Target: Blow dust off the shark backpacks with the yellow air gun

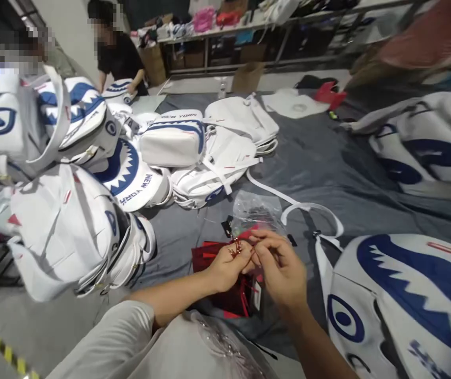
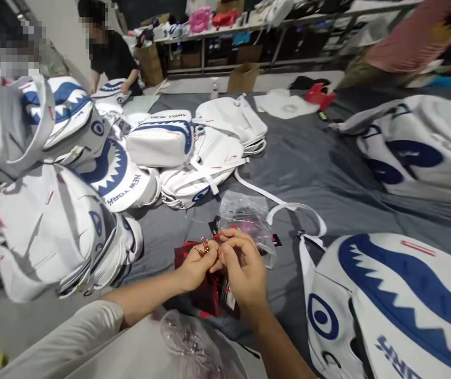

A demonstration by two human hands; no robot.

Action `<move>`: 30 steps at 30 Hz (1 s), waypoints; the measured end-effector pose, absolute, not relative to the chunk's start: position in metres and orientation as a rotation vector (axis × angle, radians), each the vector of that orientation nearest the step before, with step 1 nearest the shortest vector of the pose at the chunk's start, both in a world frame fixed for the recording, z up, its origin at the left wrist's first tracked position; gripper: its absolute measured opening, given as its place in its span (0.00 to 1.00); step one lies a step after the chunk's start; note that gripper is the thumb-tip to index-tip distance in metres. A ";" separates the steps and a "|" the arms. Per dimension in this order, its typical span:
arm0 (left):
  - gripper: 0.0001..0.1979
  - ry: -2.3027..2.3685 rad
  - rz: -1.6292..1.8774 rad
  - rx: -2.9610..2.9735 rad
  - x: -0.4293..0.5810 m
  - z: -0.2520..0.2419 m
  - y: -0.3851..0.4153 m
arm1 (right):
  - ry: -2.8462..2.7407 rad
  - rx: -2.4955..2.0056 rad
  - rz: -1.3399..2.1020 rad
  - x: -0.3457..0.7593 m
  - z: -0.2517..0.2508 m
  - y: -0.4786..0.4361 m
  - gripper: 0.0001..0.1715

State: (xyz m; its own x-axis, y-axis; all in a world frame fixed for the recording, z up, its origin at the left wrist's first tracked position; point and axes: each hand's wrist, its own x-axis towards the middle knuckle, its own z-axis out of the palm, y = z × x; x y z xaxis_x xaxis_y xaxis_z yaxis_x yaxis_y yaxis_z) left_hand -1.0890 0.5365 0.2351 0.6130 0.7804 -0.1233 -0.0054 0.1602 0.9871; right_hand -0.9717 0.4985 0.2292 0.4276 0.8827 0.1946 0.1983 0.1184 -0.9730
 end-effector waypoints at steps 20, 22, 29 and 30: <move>0.09 -0.256 0.442 2.107 -0.787 0.358 0.421 | -0.728 -1.498 0.248 -0.770 0.312 0.310 0.20; 0.10 -0.347 0.394 2.095 -0.715 0.369 0.385 | -0.703 -1.508 0.166 -0.707 0.315 0.280 0.17; 0.24 -0.162 0.442 1.933 -0.543 0.323 0.337 | -0.519 -1.780 0.011 -0.450 0.269 0.160 0.22; 0.25 -0.035 0.465 1.951 -0.541 0.300 0.345 | -0.456 -1.869 -0.007 -0.419 0.255 0.147 0.24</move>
